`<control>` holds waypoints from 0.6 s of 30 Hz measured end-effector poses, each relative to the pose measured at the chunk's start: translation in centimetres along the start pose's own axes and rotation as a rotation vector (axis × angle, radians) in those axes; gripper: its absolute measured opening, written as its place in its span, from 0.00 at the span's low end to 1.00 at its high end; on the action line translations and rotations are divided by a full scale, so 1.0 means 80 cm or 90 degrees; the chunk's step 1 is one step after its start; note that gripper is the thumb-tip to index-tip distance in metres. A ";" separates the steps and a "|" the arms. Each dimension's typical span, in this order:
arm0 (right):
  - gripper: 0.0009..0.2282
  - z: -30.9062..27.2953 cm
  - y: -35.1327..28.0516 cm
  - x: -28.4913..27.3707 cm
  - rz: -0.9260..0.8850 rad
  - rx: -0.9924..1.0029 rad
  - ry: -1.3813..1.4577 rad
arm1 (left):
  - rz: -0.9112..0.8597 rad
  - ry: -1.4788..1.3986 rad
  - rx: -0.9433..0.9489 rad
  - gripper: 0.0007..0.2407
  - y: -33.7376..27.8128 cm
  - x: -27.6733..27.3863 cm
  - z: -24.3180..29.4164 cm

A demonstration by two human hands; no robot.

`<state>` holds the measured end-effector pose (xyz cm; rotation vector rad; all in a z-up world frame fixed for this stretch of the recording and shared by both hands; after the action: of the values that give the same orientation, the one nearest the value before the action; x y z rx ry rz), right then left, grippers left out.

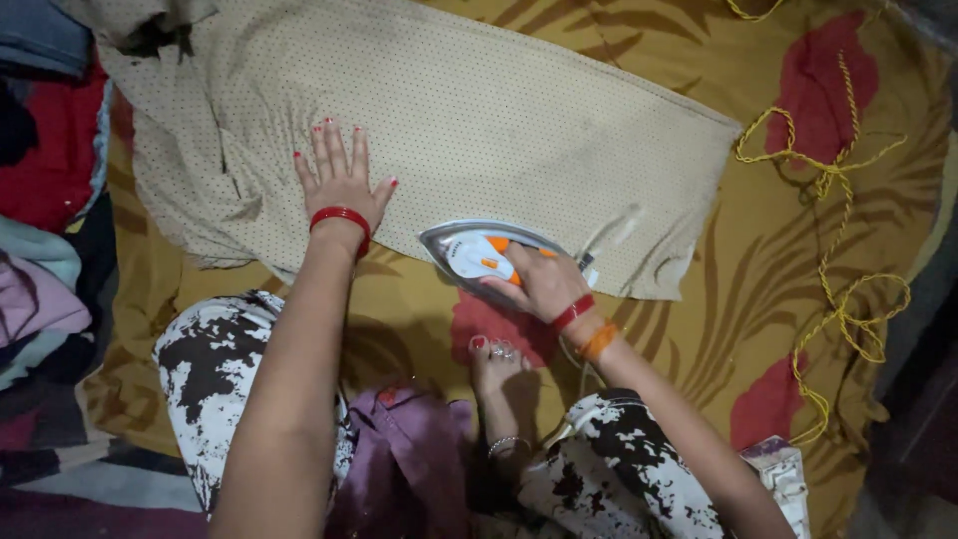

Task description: Ironing and folding a beige patterned garment on a bed surface.

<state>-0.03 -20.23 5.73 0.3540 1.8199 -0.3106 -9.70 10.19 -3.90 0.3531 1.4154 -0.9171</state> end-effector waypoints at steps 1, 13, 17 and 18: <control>0.23 -0.001 -0.002 -0.001 0.000 0.000 0.002 | 0.000 0.002 -0.001 0.37 -0.001 -0.001 0.001; 0.24 -0.012 0.066 -0.012 0.068 0.017 -0.003 | -0.032 -0.014 -0.019 0.37 -0.003 -0.012 0.003; 0.24 -0.012 0.076 -0.011 0.084 0.048 0.012 | 0.021 0.008 0.000 0.37 -0.007 -0.013 0.006; 0.24 -0.011 0.074 -0.011 0.079 0.063 0.015 | 0.036 0.020 -0.001 0.37 -0.008 -0.015 0.009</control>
<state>1.75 -14.56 6.64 0.5396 1.8000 -0.3112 -9.59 9.68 -2.48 0.4059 1.4286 -0.8675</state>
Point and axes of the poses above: each hand's wrist, its own y-axis towards the middle knuckle, its own x-axis out of the palm, z = x × y, the point moved 1 cm from there along y, towards the middle knuckle, and after that the axes turned 3 degrees about -x, right-handed, at the moved point
